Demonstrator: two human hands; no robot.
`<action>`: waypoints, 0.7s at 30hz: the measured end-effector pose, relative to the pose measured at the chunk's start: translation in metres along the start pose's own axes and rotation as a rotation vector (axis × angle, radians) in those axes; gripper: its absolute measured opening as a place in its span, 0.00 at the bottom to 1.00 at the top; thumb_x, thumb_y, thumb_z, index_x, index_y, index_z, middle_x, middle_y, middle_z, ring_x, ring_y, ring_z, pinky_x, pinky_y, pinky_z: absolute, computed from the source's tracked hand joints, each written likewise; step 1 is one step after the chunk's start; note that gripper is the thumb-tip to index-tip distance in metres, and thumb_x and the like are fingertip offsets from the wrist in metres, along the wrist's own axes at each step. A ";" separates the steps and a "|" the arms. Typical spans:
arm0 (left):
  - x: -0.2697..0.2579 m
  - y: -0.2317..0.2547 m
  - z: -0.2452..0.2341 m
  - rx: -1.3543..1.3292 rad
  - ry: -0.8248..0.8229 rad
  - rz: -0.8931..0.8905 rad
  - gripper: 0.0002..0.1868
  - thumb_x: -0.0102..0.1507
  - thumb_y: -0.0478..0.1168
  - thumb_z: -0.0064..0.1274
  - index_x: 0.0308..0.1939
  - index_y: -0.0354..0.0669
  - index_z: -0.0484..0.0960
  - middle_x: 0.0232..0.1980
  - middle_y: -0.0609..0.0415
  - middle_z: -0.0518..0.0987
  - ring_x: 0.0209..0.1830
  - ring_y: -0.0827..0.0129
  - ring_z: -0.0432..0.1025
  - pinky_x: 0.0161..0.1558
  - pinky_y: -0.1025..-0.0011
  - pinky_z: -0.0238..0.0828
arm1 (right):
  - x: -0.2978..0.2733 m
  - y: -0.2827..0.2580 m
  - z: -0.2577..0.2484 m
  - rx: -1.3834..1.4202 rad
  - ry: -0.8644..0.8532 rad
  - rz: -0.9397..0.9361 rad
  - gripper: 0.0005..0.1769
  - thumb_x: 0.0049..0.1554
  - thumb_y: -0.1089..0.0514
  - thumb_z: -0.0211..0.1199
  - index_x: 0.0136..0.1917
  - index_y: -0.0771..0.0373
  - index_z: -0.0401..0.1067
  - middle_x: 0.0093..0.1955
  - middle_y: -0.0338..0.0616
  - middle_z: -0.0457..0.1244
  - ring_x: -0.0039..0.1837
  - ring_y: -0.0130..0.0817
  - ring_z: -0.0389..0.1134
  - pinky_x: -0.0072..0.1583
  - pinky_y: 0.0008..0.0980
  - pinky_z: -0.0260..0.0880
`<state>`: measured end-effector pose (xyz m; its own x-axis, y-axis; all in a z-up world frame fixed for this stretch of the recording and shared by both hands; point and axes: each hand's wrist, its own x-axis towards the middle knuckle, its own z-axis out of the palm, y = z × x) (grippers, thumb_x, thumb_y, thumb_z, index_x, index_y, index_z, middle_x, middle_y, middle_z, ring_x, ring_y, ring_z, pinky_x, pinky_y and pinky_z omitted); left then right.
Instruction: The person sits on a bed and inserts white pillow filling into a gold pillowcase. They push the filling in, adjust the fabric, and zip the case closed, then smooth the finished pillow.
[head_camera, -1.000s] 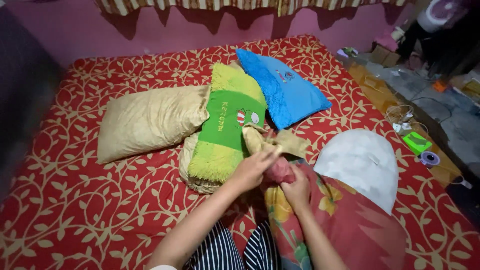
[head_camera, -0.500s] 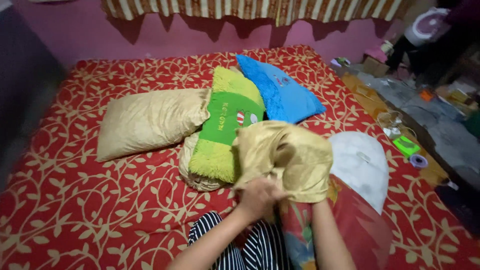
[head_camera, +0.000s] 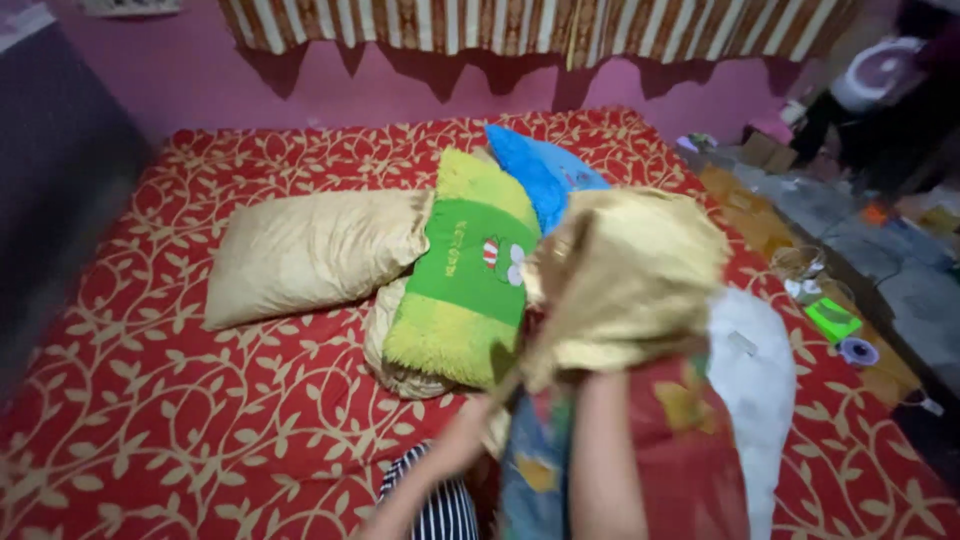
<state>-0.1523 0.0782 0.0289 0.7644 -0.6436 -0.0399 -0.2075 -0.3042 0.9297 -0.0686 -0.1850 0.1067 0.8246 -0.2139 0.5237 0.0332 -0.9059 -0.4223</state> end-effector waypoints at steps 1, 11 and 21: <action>0.020 -0.023 -0.027 -0.056 0.064 0.039 0.31 0.64 0.29 0.32 0.72 0.41 0.70 0.54 0.42 0.83 0.52 0.58 0.77 0.56 0.63 0.74 | -0.003 -0.012 0.027 -0.072 -0.128 -0.042 0.32 0.59 0.44 0.59 0.71 0.61 0.62 0.73 0.55 0.54 0.76 0.52 0.49 0.74 0.53 0.40; 0.015 -0.060 -0.109 0.460 0.128 -0.266 0.49 0.55 0.39 0.57 0.79 0.50 0.52 0.76 0.39 0.59 0.77 0.48 0.54 0.73 0.59 0.52 | -0.153 -0.018 0.048 0.139 -0.394 -0.283 0.31 0.58 0.49 0.63 0.71 0.60 0.65 0.72 0.52 0.59 0.76 0.54 0.55 0.76 0.53 0.48; 0.071 0.043 -0.012 0.813 0.344 -0.310 0.41 0.58 0.58 0.60 0.74 0.76 0.60 0.83 0.44 0.38 0.80 0.34 0.28 0.69 0.28 0.30 | -0.069 -0.010 0.057 0.011 -0.058 -0.213 0.33 0.38 0.56 0.70 0.59 0.55 0.70 0.63 0.55 0.59 0.66 0.57 0.59 0.64 0.57 0.57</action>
<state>-0.0991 0.0277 0.0706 0.9689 -0.2473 -0.0119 -0.2277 -0.9090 0.3491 -0.0939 -0.1400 0.0325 0.8293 0.0035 0.5588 0.2159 -0.9243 -0.3147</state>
